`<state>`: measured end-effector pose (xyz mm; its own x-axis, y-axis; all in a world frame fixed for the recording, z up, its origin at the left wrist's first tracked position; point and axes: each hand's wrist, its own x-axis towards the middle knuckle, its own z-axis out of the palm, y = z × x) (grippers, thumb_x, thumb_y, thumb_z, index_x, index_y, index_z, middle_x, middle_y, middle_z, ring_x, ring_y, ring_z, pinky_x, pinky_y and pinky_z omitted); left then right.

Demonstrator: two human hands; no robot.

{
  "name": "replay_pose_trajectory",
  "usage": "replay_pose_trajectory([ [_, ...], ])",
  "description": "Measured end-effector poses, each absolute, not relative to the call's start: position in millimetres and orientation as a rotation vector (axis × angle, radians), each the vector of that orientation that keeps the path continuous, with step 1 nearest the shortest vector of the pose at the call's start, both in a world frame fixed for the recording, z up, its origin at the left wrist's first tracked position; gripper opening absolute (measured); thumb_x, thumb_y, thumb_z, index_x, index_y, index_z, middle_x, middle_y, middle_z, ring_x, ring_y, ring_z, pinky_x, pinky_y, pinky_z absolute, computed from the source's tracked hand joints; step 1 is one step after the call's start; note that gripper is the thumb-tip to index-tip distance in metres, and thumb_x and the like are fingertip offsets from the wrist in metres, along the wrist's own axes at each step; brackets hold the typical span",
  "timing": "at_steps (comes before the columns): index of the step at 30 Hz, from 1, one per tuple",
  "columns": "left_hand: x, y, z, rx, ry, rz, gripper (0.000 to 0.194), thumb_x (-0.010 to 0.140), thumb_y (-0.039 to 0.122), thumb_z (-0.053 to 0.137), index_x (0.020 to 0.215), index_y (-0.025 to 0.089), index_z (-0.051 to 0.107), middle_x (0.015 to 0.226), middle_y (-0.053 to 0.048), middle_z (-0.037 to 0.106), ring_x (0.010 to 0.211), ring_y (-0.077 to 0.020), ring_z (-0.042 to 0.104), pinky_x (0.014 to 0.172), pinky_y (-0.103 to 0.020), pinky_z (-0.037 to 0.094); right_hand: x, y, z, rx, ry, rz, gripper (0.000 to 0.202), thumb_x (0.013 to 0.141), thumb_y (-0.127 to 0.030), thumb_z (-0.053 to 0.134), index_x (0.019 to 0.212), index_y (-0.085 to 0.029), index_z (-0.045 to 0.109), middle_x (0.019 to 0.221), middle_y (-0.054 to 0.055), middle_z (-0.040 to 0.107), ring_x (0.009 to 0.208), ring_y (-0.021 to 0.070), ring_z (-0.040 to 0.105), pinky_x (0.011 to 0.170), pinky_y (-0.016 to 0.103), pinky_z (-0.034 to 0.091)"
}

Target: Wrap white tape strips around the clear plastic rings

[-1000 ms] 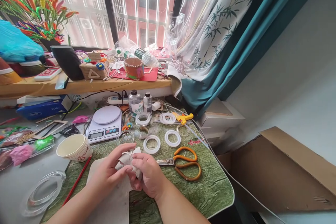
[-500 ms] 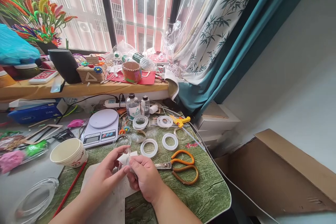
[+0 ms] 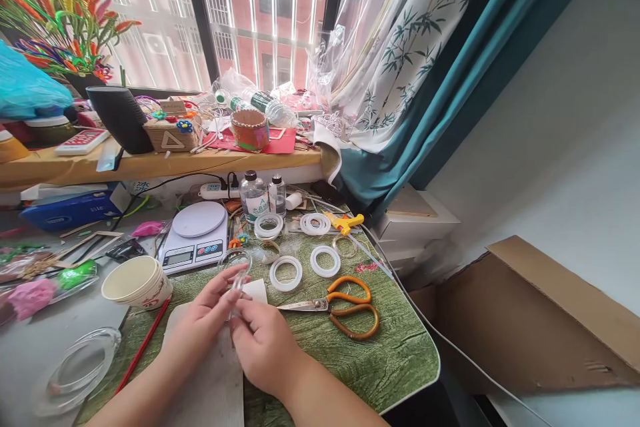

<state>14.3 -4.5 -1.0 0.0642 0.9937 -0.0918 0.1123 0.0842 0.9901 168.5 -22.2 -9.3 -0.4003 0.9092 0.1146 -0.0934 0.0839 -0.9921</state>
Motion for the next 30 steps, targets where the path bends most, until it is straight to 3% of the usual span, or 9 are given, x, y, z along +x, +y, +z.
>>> replay_pose_trajectory([
  [3, 10, -5, -1, 1.515, 1.263, 0.993, 0.049, 0.085, 0.048, 0.07, 0.131, 0.03, 0.067, 0.137, -0.009, 0.066, 0.125, -0.0322, 0.059, 0.1, -0.04, 0.049, 172, -17, -11, -0.735, -0.889, 1.936, 0.022, 0.092, -0.042, 0.058, 0.082, -0.021, 0.057, 0.057, -0.008, 0.042, 0.04, 0.0076, 0.027, 0.037, 0.021, 0.023],
  [5, 9, -5, -1, 1.581, 1.24, 0.968, 0.049, 0.086, 0.047, 0.069, 0.132, 0.031, 0.066, 0.139, -0.008, 0.065, 0.121, -0.0307, 0.061, 0.098, -0.039, 0.05, 175, -15, -12, -0.676, -0.753, 2.004, 0.02, 0.089, -0.04, 0.061, 0.085, -0.021, 0.058, 0.058, -0.009, 0.039, 0.039, 0.0068, 0.021, 0.037, 0.02, 0.019],
  [8, 9, -5, 0, 1.536, 1.275, 0.974, 0.048, 0.089, 0.05, 0.064, 0.132, 0.028, 0.065, 0.129, -0.009, 0.07, 0.11, -0.0291, 0.066, 0.095, -0.039, 0.051, 174, -18, -11, -0.745, -1.123, 1.791, 0.022, 0.093, -0.039, 0.057, 0.081, -0.021, 0.059, 0.061, -0.006, 0.044, 0.046, 0.0091, 0.033, 0.044, 0.022, 0.029],
  [11, 12, -5, 2, 1.406, 1.307, 1.015, 0.047, 0.092, 0.054, 0.057, 0.127, 0.024, 0.066, 0.107, -0.008, 0.075, 0.096, -0.0272, 0.069, 0.086, -0.037, 0.054, 168, -25, -8, -0.799, -1.543, 1.399, 0.025, 0.093, -0.034, 0.06, 0.072, -0.02, 0.058, 0.071, 0.0, 0.054, 0.068, 0.0148, 0.049, 0.064, 0.027, 0.042],
  [14, 15, -4, 3, 1.323, 1.326, 1.054, 0.048, 0.093, 0.056, 0.053, 0.124, 0.022, 0.066, 0.1, -0.007, 0.074, 0.089, -0.0255, 0.07, 0.08, -0.035, 0.055, 163, -26, -7, -0.809, -1.377, 1.533, 0.027, 0.096, -0.037, 0.058, 0.075, -0.02, 0.058, 0.068, -0.002, 0.052, 0.059, 0.0123, 0.045, 0.056, 0.025, 0.039],
  [18, 14, -2, 0, 1.562, 1.379, 1.028, 0.046, 0.089, 0.048, 0.062, 0.129, 0.025, 0.066, 0.12, -0.009, 0.071, 0.095, -0.0264, 0.069, 0.086, -0.039, 0.055, 168, -12, -9, -0.692, -0.528, 2.066, 0.025, 0.094, -0.037, 0.063, 0.08, -0.019, 0.052, 0.061, -0.009, 0.041, 0.042, 0.0048, 0.024, 0.038, 0.017, 0.02],
  [22, 11, 2, -1, 1.803, 1.299, 0.98, 0.046, 0.087, 0.041, 0.069, 0.131, 0.03, 0.067, 0.139, -0.01, 0.062, 0.129, -0.0323, 0.057, 0.11, -0.045, 0.044, 179, -1, -14, -0.602, -0.239, 2.214, 0.03, 0.091, -0.032, 0.069, 0.075, -0.018, 0.047, 0.061, -0.01, 0.036, 0.041, 0.0024, 0.019, 0.036, 0.014, 0.018],
  [26, 7, 3, 0, 1.814, 1.221, 0.997, 0.049, 0.086, 0.042, 0.071, 0.133, 0.03, 0.067, 0.141, -0.011, 0.061, 0.136, -0.0348, 0.051, 0.114, -0.045, 0.04, 179, -10, -13, -0.667, -0.618, 2.007, 0.031, 0.095, -0.041, 0.064, 0.078, -0.02, 0.05, 0.06, -0.009, 0.038, 0.041, 0.0051, 0.022, 0.038, 0.018, 0.019],
  [30, 7, -2, -4, 1.605, 1.195, 1.045, 0.048, 0.092, 0.048, 0.062, 0.136, 0.028, 0.062, 0.138, -0.012, 0.062, 0.122, -0.0327, 0.061, 0.107, -0.045, 0.045, 173, -22, -5, -0.776, -1.444, 1.411, 0.033, 0.102, -0.04, 0.051, 0.077, -0.019, 0.059, 0.065, -0.002, 0.048, 0.058, 0.0124, 0.042, 0.056, 0.026, 0.036],
])
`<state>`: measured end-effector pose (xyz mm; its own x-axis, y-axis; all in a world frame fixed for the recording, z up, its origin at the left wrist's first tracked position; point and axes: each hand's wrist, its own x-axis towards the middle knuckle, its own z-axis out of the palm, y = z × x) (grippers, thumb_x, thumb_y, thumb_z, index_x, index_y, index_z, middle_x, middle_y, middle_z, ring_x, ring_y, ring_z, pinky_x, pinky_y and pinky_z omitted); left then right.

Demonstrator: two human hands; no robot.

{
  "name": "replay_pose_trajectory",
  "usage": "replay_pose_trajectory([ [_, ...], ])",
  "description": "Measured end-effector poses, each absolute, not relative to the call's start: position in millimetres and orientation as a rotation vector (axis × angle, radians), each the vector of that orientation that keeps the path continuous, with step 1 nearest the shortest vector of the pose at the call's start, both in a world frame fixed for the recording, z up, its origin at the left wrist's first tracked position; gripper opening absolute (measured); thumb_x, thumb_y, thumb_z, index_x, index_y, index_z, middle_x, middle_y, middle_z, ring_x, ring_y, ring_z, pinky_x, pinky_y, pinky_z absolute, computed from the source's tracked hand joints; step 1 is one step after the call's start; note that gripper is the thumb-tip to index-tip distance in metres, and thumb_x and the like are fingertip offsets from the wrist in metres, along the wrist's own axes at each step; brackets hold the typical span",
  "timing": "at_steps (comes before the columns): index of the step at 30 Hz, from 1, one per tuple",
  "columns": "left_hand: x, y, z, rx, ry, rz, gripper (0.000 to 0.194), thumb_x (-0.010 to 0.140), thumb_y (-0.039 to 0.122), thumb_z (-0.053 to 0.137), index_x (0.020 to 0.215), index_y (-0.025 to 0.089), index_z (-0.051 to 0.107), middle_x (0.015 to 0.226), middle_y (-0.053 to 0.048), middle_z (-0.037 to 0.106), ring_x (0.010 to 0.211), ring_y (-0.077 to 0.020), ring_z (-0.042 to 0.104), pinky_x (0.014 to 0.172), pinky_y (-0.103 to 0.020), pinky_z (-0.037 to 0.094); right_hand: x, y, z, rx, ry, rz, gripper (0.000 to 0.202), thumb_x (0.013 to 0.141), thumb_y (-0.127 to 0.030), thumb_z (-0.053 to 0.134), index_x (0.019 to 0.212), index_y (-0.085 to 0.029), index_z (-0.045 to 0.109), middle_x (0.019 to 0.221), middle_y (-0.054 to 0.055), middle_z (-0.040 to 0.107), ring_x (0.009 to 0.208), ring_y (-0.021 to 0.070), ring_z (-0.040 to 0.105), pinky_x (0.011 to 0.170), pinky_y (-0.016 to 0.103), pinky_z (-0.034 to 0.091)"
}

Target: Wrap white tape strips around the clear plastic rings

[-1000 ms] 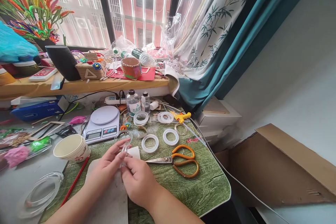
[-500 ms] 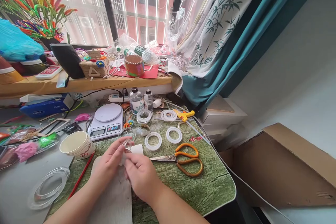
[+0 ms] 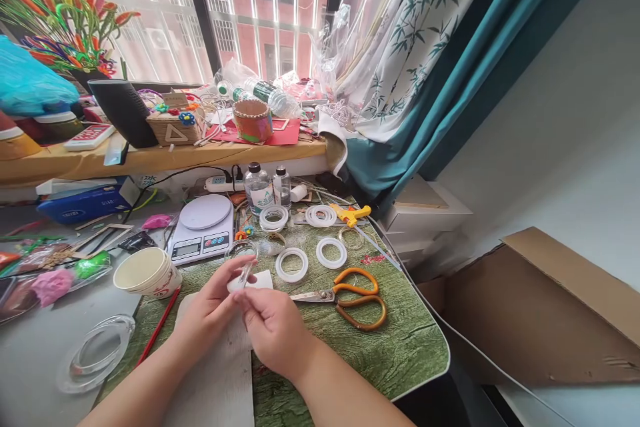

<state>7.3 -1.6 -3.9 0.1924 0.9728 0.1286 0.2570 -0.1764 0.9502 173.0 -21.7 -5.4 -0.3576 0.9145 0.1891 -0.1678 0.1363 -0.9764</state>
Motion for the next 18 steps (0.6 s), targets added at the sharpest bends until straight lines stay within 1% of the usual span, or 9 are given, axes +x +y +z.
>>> replay_pose_trajectory([
  [2, 9, -3, -5, 1.462, 1.211, 1.025, 0.051, 0.094, 0.052, 0.058, 0.138, 0.026, 0.059, 0.128, -0.013, 0.067, 0.111, -0.031, 0.065, 0.098, -0.044, 0.051, 171, -23, -3, -0.805, -1.636, 1.199, 0.03, 0.101, -0.036, 0.051, 0.079, -0.019, 0.062, 0.072, 0.001, 0.054, 0.068, 0.0153, 0.048, 0.067, 0.03, 0.039],
  [3, 10, -3, -5, 1.417, 1.219, 1.022, 0.052, 0.094, 0.053, 0.058, 0.138, 0.025, 0.058, 0.124, -0.013, 0.068, 0.107, -0.0301, 0.066, 0.094, -0.042, 0.052, 170, -23, -3, -0.82, -1.635, 1.212, 0.03, 0.101, -0.037, 0.051, 0.079, -0.019, 0.062, 0.072, 0.001, 0.054, 0.067, 0.0153, 0.048, 0.066, 0.03, 0.04],
  [5, 13, -3, -3, 1.422, 1.233, 1.034, 0.051, 0.093, 0.051, 0.06, 0.137, 0.025, 0.06, 0.124, -0.012, 0.068, 0.104, -0.0285, 0.065, 0.092, -0.04, 0.052, 168, -21, -6, -0.856, -1.418, 1.436, 0.033, 0.1, -0.042, 0.05, 0.077, -0.02, 0.058, 0.063, -0.003, 0.048, 0.055, 0.0122, 0.042, 0.054, 0.026, 0.036],
  [8, 14, -2, -2, 1.534, 1.271, 1.055, 0.046, 0.09, 0.045, 0.066, 0.132, 0.028, 0.064, 0.134, -0.009, 0.064, 0.108, -0.0269, 0.062, 0.098, -0.039, 0.048, 168, -20, -10, -0.854, -0.95, 1.727, 0.035, 0.098, -0.051, 0.051, 0.078, -0.022, 0.052, 0.059, -0.008, 0.039, 0.042, 0.008, 0.026, 0.041, 0.022, 0.024],
  [9, 14, -2, -2, 1.544, 1.281, 1.059, 0.046, 0.09, 0.045, 0.066, 0.132, 0.028, 0.064, 0.134, -0.009, 0.064, 0.109, -0.027, 0.062, 0.099, -0.04, 0.047, 167, -20, -11, -0.849, -0.938, 1.72, 0.036, 0.097, -0.052, 0.052, 0.078, -0.022, 0.052, 0.06, -0.007, 0.04, 0.043, 0.0079, 0.027, 0.041, 0.022, 0.024],
  [11, 12, -1, -3, 1.511, 1.292, 1.06, 0.048, 0.091, 0.047, 0.064, 0.135, 0.027, 0.062, 0.135, -0.011, 0.063, 0.111, -0.0281, 0.062, 0.099, -0.041, 0.047, 166, -21, -12, -0.849, -1.157, 1.589, 0.036, 0.097, -0.051, 0.056, 0.078, -0.02, 0.056, 0.065, -0.004, 0.046, 0.051, 0.01, 0.037, 0.047, 0.022, 0.031],
  [13, 11, 0, -6, 1.474, 1.298, 1.05, 0.05, 0.093, 0.049, 0.06, 0.137, 0.026, 0.06, 0.138, -0.012, 0.062, 0.115, -0.0292, 0.061, 0.1, -0.041, 0.047, 164, -23, -12, -0.88, -1.353, 1.463, 0.037, 0.098, -0.049, 0.055, 0.077, -0.02, 0.059, 0.066, -0.002, 0.049, 0.058, 0.0121, 0.042, 0.053, 0.024, 0.035],
  [16, 10, 1, -8, 1.498, 1.316, 1.052, 0.049, 0.091, 0.049, 0.061, 0.134, 0.026, 0.061, 0.135, -0.011, 0.063, 0.116, -0.0289, 0.06, 0.1, -0.041, 0.046, 160, -24, -11, -0.971, -1.273, 1.505, 0.039, 0.104, -0.048, 0.041, 0.084, -0.02, 0.06, 0.061, -0.005, 0.041, 0.049, 0.0112, 0.034, 0.047, 0.024, 0.031],
  [18, 11, 1, -8, 1.502, 1.33, 1.078, 0.048, 0.089, 0.05, 0.063, 0.131, 0.026, 0.063, 0.122, -0.01, 0.068, 0.108, -0.0284, 0.063, 0.096, -0.04, 0.048, 159, -25, -10, -0.965, -1.367, 1.424, 0.037, 0.104, -0.043, 0.04, 0.088, -0.02, 0.062, 0.063, -0.004, 0.043, 0.051, 0.0124, 0.039, 0.05, 0.026, 0.034],
])
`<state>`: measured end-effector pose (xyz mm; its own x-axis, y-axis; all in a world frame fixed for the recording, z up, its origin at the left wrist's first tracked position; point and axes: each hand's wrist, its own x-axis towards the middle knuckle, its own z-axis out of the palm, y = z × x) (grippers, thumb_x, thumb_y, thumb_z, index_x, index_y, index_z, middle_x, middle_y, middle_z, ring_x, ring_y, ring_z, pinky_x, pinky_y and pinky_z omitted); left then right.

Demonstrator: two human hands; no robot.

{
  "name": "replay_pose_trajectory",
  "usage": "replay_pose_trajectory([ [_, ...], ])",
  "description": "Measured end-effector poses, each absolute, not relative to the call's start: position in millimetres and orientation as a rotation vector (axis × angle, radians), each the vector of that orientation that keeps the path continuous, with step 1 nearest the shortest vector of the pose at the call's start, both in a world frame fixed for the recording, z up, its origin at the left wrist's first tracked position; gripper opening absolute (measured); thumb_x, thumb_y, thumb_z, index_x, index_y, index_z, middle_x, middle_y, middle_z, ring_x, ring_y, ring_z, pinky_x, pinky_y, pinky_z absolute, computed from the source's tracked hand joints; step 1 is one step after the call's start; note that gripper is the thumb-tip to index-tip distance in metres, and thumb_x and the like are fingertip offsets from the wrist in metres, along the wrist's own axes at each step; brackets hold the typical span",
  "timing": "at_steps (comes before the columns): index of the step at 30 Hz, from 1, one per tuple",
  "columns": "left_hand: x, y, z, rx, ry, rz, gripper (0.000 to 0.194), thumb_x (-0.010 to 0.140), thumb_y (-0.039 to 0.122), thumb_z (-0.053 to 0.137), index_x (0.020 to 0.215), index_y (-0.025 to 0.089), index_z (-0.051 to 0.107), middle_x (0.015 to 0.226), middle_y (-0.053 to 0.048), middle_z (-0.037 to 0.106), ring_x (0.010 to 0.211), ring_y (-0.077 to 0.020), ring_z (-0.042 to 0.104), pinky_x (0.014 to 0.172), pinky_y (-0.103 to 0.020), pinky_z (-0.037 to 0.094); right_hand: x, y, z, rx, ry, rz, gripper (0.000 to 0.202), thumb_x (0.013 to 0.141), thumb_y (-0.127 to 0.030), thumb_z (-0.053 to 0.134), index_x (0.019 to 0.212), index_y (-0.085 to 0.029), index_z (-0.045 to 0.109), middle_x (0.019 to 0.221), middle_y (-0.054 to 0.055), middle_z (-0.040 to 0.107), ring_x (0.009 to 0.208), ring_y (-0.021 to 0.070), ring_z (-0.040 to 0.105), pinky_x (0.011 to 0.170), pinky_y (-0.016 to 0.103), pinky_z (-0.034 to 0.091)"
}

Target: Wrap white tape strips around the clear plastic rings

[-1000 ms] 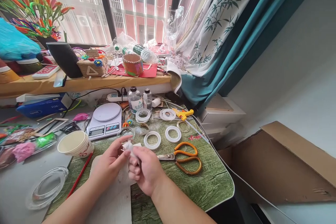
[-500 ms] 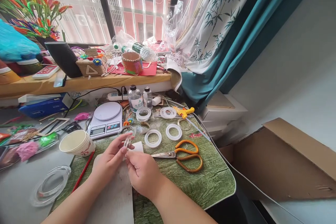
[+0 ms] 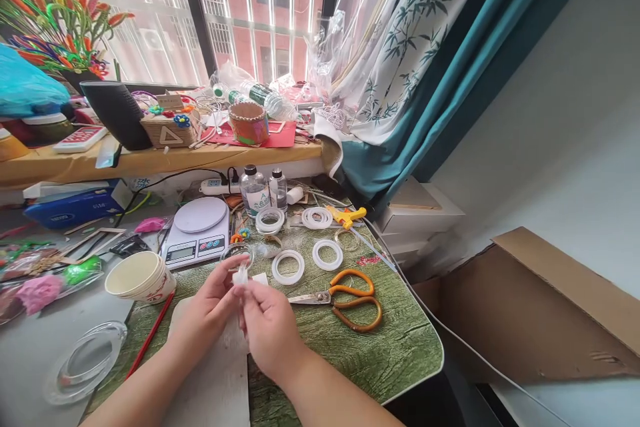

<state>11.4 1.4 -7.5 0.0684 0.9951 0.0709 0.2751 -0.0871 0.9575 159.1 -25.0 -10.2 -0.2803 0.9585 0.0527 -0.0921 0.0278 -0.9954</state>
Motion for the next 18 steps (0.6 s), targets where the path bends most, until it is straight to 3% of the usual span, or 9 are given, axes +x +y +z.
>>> replay_pose_trajectory([
  [3, 13, 1, -5, 1.433, 1.372, 1.082, 0.05, 0.091, 0.055, 0.057, 0.129, 0.023, 0.06, 0.095, -0.005, 0.068, 0.087, -0.0259, 0.065, 0.082, -0.038, 0.052, 158, -26, -9, -0.931, -1.676, 1.165, 0.03, 0.102, -0.034, 0.046, 0.084, -0.02, 0.065, 0.069, 0.001, 0.054, 0.065, 0.0162, 0.049, 0.062, 0.028, 0.041],
  [5, 14, 2, -3, 1.403, 1.39, 1.088, 0.049, 0.093, 0.057, 0.054, 0.128, 0.024, 0.058, 0.086, -0.002, 0.064, 0.079, -0.0242, 0.065, 0.076, -0.036, 0.052, 157, -26, -9, -1.007, -1.666, 1.146, 0.034, 0.104, -0.03, 0.039, 0.086, -0.019, 0.066, 0.068, 0.001, 0.055, 0.062, 0.0162, 0.05, 0.06, 0.027, 0.042],
  [7, 15, 3, -3, 1.376, 1.375, 1.132, 0.047, 0.092, 0.059, 0.055, 0.125, 0.025, 0.057, 0.09, -0.001, 0.063, 0.081, -0.0237, 0.066, 0.075, -0.035, 0.053, 155, -26, -10, -1.066, -1.671, 1.081, 0.035, 0.105, -0.026, 0.035, 0.096, -0.019, 0.068, 0.07, 0.003, 0.059, 0.063, 0.0176, 0.054, 0.062, 0.028, 0.047],
  [11, 15, 4, -3, 1.216, 1.38, 1.182, 0.044, 0.093, 0.064, 0.053, 0.118, 0.028, 0.054, 0.105, -0.002, 0.062, 0.083, -0.0223, 0.069, 0.073, -0.033, 0.055, 151, -26, -11, -1.016, -1.987, 0.737, 0.036, 0.095, -0.014, 0.042, 0.121, -0.013, 0.066, 0.09, 0.013, 0.071, 0.08, 0.0258, 0.066, 0.076, 0.037, 0.056],
  [15, 18, -1, 5, 1.177, 1.417, 1.202, 0.042, 0.094, 0.066, 0.048, 0.113, 0.029, 0.055, 0.101, -0.001, 0.065, 0.077, -0.0209, 0.067, 0.073, -0.033, 0.056, 146, -26, -8, -0.992, -1.933, 0.692, 0.048, 0.096, -0.01, 0.037, 0.14, -0.015, 0.054, 0.109, 0.016, 0.073, 0.096, 0.0265, 0.069, 0.087, 0.038, 0.058],
  [18, 20, -4, 11, 1.093, 1.331, 1.24, 0.041, 0.096, 0.065, 0.045, 0.113, 0.029, 0.054, 0.103, -0.001, 0.067, 0.081, -0.0214, 0.069, 0.071, -0.032, 0.055, 146, -26, -11, -0.95, -2.081, 0.598, 0.054, 0.092, -0.01, 0.041, 0.145, -0.01, 0.049, 0.108, 0.019, 0.072, 0.094, 0.0291, 0.068, 0.084, 0.042, 0.059],
])
